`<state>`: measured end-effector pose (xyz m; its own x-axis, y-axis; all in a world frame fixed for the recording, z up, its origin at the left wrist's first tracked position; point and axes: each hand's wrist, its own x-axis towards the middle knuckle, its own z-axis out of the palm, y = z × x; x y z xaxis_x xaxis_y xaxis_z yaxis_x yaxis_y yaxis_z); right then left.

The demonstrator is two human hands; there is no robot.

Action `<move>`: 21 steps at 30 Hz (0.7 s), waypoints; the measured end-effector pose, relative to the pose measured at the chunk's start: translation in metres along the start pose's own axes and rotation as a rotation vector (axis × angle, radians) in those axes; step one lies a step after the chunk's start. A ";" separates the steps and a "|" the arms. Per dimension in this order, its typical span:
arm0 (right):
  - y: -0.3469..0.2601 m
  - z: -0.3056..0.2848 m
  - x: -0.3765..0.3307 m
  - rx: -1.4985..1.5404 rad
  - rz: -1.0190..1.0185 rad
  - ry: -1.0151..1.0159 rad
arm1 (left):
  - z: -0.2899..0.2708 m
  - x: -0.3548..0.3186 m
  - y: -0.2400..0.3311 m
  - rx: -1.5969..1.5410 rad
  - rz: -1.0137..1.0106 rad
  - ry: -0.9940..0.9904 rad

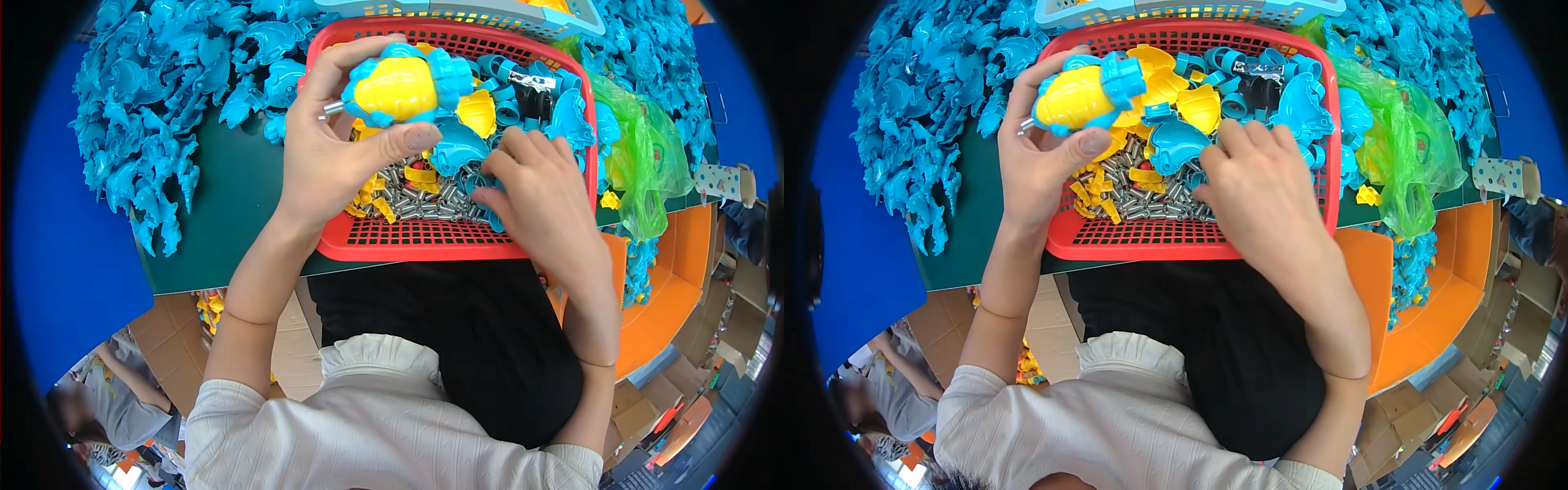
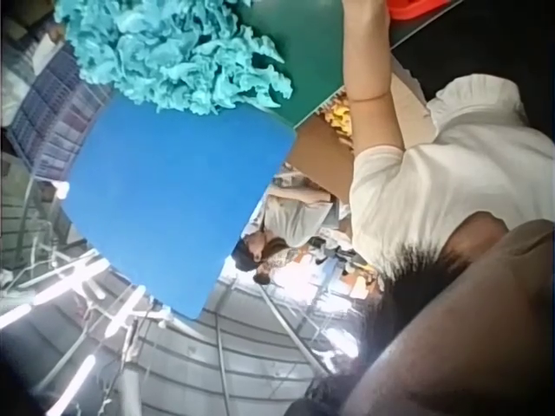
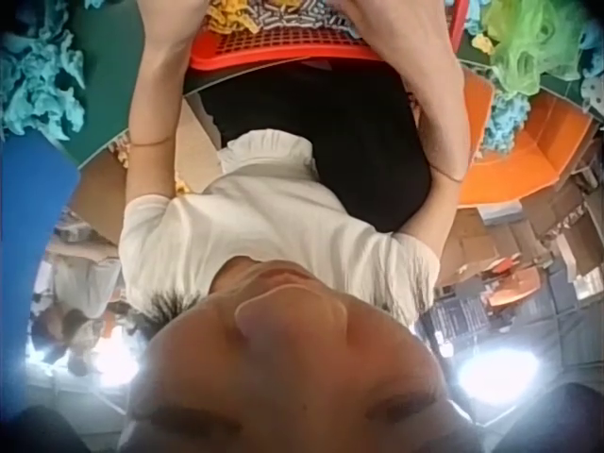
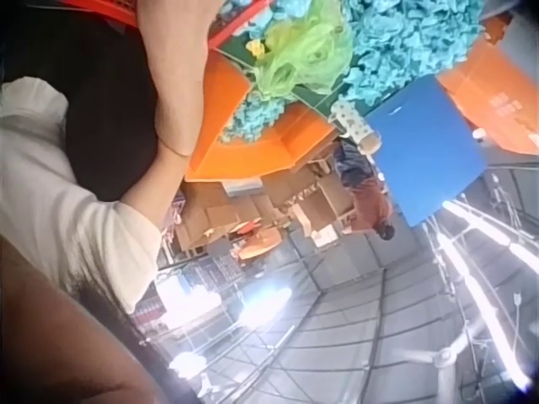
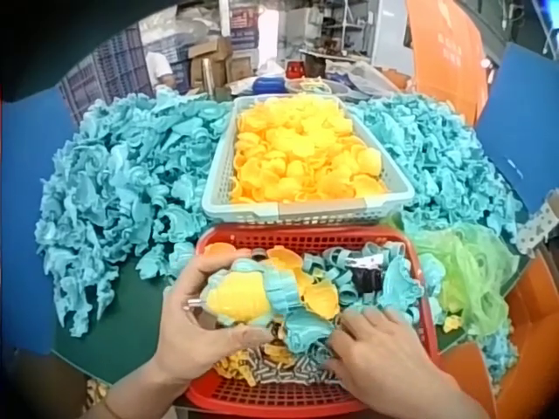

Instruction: Assembling plastic toy animals from colored components at a workstation.

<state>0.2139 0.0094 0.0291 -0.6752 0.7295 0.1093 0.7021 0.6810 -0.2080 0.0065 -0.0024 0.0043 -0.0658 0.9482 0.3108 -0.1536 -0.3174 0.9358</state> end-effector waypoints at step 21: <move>-0.020 0.013 0.012 1.297 0.141 0.476 | -0.001 -0.004 -0.002 0.015 -0.050 -0.143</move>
<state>0.1888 0.0035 0.0216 -0.2915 0.9162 0.2749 -0.1292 0.2471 -0.9603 0.0066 -0.0054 0.0009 0.0826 0.9556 0.2829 -0.1385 -0.2701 0.9528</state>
